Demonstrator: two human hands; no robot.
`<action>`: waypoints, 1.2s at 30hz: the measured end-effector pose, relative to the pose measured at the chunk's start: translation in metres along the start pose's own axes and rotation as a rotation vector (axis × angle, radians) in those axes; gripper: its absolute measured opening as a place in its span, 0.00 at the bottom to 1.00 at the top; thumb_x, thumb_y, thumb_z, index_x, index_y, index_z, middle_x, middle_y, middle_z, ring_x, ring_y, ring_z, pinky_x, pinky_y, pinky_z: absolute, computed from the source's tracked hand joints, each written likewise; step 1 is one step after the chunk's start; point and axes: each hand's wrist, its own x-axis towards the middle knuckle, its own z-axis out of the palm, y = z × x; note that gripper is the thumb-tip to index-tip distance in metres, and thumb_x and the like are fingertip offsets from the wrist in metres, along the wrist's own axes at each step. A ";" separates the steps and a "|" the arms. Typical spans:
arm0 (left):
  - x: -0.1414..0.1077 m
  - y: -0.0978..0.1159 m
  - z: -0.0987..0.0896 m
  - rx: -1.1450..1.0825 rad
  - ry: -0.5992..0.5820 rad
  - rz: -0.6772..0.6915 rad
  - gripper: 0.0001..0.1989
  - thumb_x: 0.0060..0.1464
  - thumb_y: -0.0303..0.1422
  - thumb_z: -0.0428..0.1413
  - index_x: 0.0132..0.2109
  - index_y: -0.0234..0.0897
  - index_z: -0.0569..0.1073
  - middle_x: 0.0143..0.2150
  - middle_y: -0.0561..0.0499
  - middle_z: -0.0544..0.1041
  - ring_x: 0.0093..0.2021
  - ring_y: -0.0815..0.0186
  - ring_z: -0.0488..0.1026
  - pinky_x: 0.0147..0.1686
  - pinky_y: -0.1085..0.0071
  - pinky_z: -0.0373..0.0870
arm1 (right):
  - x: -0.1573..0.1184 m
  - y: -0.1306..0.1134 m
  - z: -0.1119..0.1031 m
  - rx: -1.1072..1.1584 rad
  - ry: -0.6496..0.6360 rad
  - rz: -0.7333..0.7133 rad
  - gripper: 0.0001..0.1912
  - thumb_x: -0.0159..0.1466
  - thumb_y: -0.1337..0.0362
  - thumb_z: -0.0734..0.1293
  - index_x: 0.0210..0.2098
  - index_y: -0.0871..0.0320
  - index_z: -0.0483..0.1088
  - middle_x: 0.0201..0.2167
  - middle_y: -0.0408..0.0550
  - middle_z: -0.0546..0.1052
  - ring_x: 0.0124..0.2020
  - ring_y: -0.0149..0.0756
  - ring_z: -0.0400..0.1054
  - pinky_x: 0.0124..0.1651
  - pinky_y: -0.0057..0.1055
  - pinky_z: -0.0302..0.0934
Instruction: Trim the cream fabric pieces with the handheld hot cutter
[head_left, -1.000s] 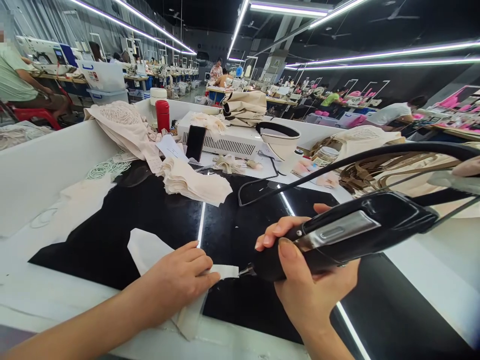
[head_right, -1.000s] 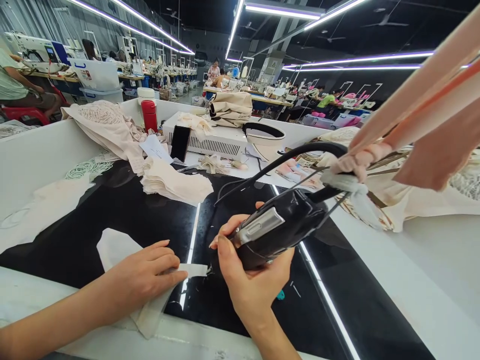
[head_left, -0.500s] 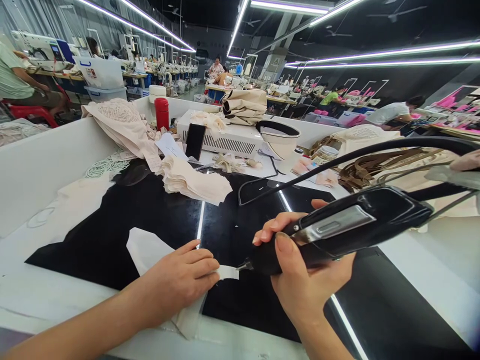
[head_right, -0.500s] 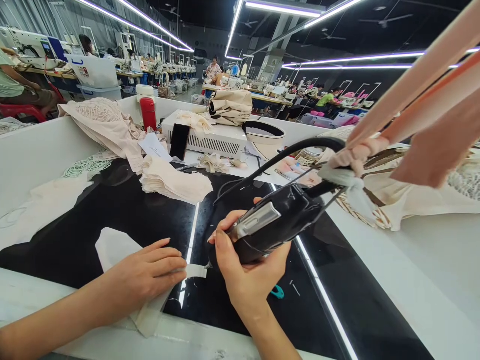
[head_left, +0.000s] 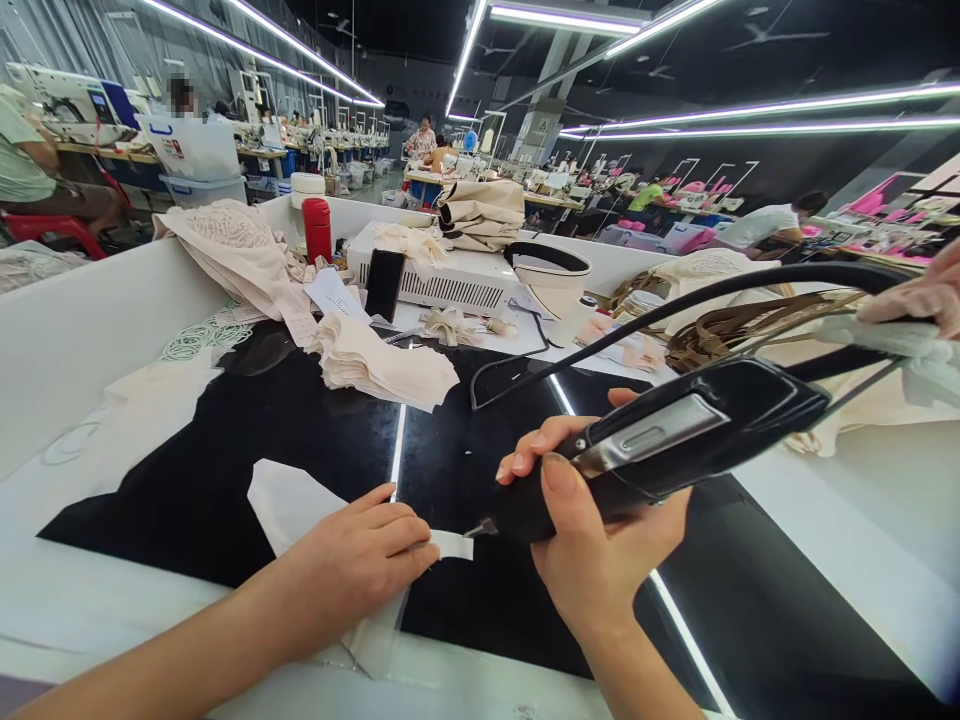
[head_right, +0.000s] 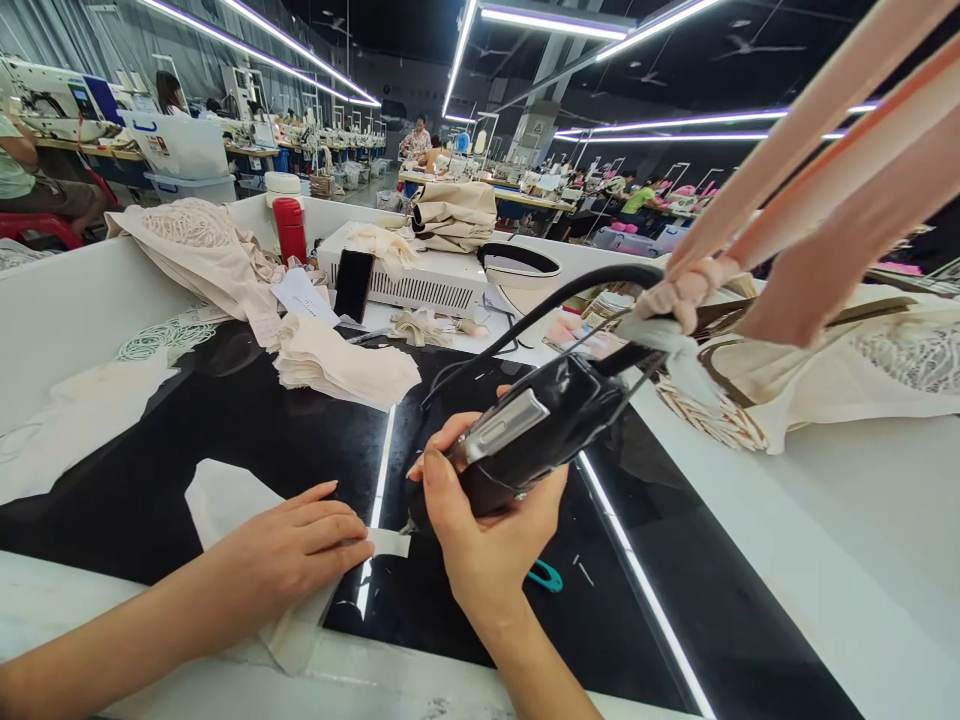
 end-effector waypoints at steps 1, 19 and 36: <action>0.000 0.000 0.001 -0.001 0.002 0.000 0.15 0.68 0.19 0.51 0.58 0.33 0.71 0.51 0.48 0.78 0.52 0.61 0.75 0.67 0.52 0.65 | 0.000 0.000 0.003 0.011 0.004 0.007 0.24 0.61 0.67 0.75 0.54 0.46 0.68 0.31 0.37 0.77 0.24 0.29 0.72 0.26 0.30 0.72; -0.001 -0.003 0.004 -0.011 -0.002 -0.018 0.15 0.67 0.21 0.54 0.58 0.35 0.71 0.50 0.49 0.78 0.52 0.64 0.75 0.68 0.55 0.62 | -0.002 0.007 0.013 0.034 -0.022 0.041 0.26 0.61 0.70 0.73 0.55 0.46 0.65 0.32 0.35 0.77 0.24 0.29 0.72 0.26 0.30 0.72; 0.000 -0.008 -0.002 0.001 0.001 0.015 0.15 0.70 0.20 0.48 0.58 0.33 0.71 0.52 0.47 0.79 0.54 0.61 0.75 0.67 0.52 0.64 | 0.001 0.005 0.007 0.025 0.009 0.025 0.24 0.62 0.67 0.74 0.54 0.47 0.67 0.31 0.36 0.77 0.23 0.30 0.71 0.25 0.29 0.71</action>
